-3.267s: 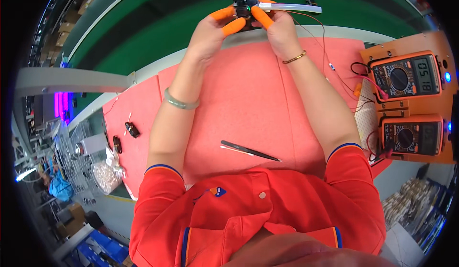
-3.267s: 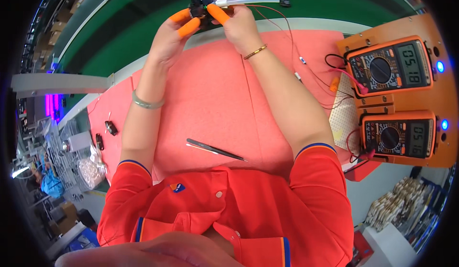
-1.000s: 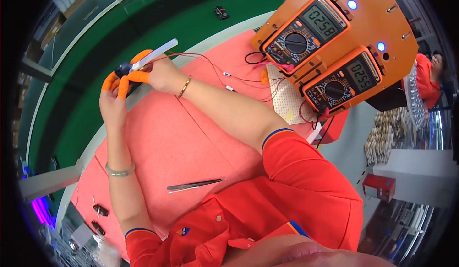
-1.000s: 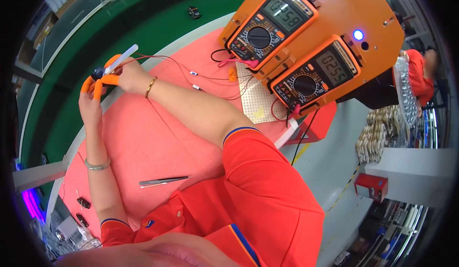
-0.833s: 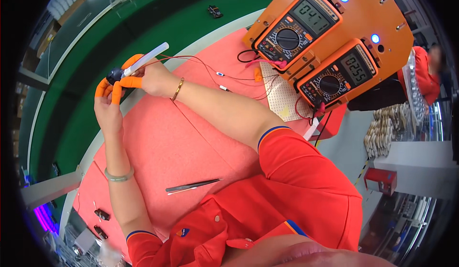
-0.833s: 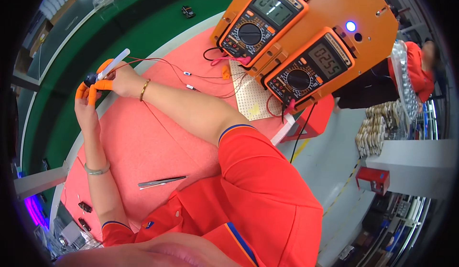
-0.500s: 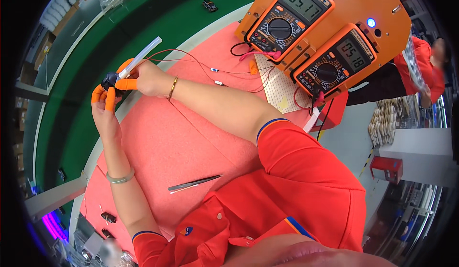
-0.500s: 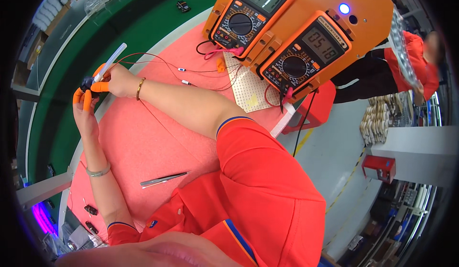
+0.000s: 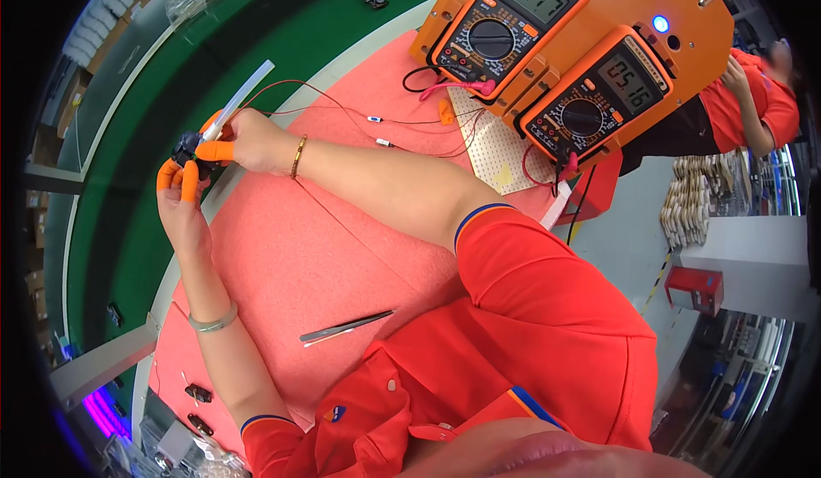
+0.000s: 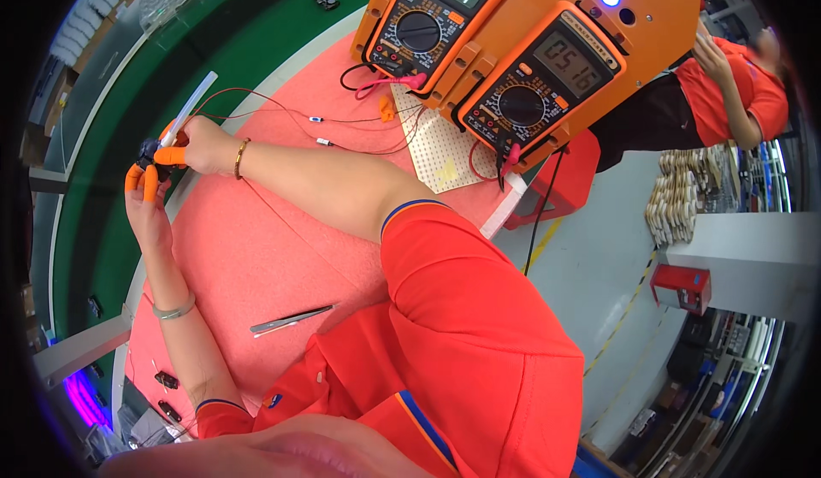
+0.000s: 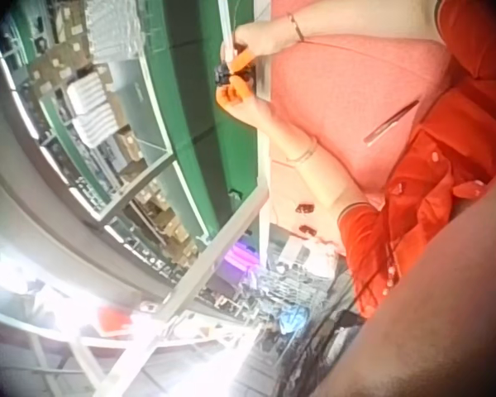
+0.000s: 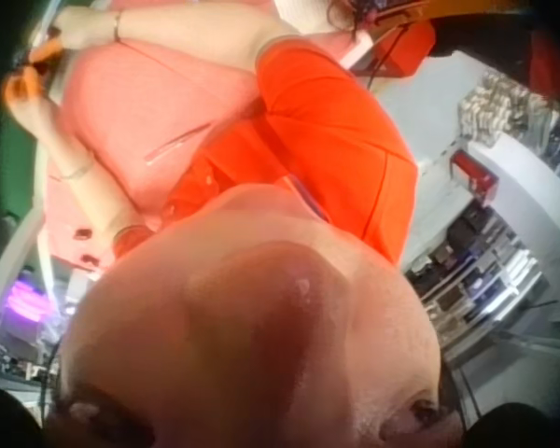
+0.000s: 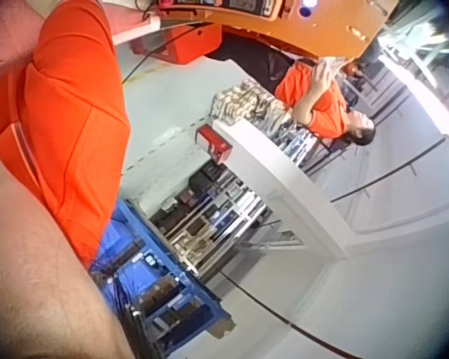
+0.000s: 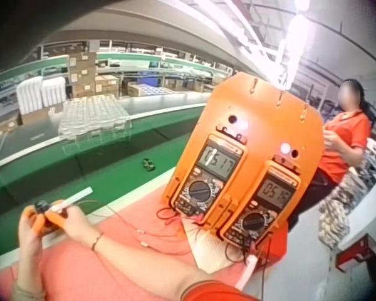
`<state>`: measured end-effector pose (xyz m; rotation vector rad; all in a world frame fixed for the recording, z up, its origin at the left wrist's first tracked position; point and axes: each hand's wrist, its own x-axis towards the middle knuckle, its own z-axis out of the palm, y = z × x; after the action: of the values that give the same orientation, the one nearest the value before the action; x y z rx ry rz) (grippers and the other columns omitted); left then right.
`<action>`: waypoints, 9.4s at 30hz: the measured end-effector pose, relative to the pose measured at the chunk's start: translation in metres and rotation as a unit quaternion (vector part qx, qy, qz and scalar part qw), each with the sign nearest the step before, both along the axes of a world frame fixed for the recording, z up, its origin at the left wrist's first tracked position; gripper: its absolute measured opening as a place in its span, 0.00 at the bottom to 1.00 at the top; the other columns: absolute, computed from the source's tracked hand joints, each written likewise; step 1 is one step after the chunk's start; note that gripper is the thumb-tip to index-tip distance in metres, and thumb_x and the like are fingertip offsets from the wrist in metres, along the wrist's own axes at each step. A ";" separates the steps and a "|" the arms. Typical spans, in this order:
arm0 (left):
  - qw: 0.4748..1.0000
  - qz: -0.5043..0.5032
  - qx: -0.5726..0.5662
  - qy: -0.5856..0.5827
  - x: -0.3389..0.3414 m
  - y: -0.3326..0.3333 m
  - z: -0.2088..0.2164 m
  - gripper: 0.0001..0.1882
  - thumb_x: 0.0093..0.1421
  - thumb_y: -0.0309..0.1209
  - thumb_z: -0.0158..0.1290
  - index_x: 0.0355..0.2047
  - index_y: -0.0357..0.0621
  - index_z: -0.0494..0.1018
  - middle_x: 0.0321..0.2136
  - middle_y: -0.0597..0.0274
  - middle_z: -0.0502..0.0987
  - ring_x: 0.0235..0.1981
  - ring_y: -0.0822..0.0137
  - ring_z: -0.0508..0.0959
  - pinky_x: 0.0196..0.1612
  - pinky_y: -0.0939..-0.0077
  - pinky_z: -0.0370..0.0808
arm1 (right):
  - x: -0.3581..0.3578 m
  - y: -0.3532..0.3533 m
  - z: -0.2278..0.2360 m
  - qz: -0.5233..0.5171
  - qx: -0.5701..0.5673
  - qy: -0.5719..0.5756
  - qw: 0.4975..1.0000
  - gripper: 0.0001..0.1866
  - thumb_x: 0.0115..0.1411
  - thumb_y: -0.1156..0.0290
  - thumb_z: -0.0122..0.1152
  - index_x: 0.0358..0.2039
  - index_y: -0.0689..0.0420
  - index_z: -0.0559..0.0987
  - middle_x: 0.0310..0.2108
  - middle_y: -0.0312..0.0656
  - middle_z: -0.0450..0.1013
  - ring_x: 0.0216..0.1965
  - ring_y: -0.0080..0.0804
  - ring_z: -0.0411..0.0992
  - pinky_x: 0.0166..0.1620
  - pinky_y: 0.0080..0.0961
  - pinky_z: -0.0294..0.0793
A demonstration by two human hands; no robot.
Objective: Measure the voltage or resistance of small electronic components using multiple digital multimeters and test probes.
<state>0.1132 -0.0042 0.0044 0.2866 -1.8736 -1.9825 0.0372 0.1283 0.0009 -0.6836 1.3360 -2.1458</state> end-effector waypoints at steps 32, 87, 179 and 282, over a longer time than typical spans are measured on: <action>0.990 0.096 0.010 -0.101 0.008 -0.037 0.003 0.22 0.52 0.39 0.48 0.41 0.35 0.63 0.29 0.57 0.72 0.29 0.69 0.72 0.37 0.79 0.68 | -0.020 -0.004 -0.011 -0.102 0.047 -0.070 0.991 0.10 0.55 0.74 0.45 0.38 0.62 0.67 0.33 0.39 0.67 0.31 0.24 0.66 0.33 0.18 0.67; 0.993 0.007 -0.113 -0.046 0.007 0.003 0.001 0.20 0.53 0.28 0.47 0.47 0.41 0.61 0.18 0.69 0.67 0.20 0.80 0.65 0.26 0.89 0.62 | -0.008 -0.004 -0.005 0.028 0.010 -0.091 0.995 0.10 0.55 0.72 0.47 0.38 0.58 0.67 0.36 0.39 0.67 0.35 0.25 0.66 0.37 0.23 0.68; 0.992 0.114 -0.050 -0.037 0.003 -0.006 -0.007 0.19 0.49 0.25 0.50 0.43 0.36 0.63 0.30 0.60 0.73 0.26 0.76 0.71 0.31 0.87 0.68 | -0.017 -0.006 -0.018 -0.053 0.066 -0.052 0.995 0.11 0.54 0.74 0.48 0.39 0.56 0.67 0.36 0.35 0.66 0.34 0.21 0.64 0.35 0.18 0.65; 0.823 0.231 -0.478 -0.203 0.010 -0.053 0.045 0.22 0.48 0.43 0.50 0.41 0.46 0.67 0.39 0.53 0.70 0.43 0.58 0.69 0.43 0.73 0.66 | -0.017 0.000 -0.011 -0.061 0.004 0.005 0.998 0.12 0.53 0.76 0.47 0.39 0.63 0.65 0.37 0.41 0.66 0.39 0.30 0.66 0.42 0.30 0.68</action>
<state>0.1230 -0.0569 0.0494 0.7887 -2.4811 -0.5364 0.0198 0.1284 -0.0099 -0.6264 1.4244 -2.2331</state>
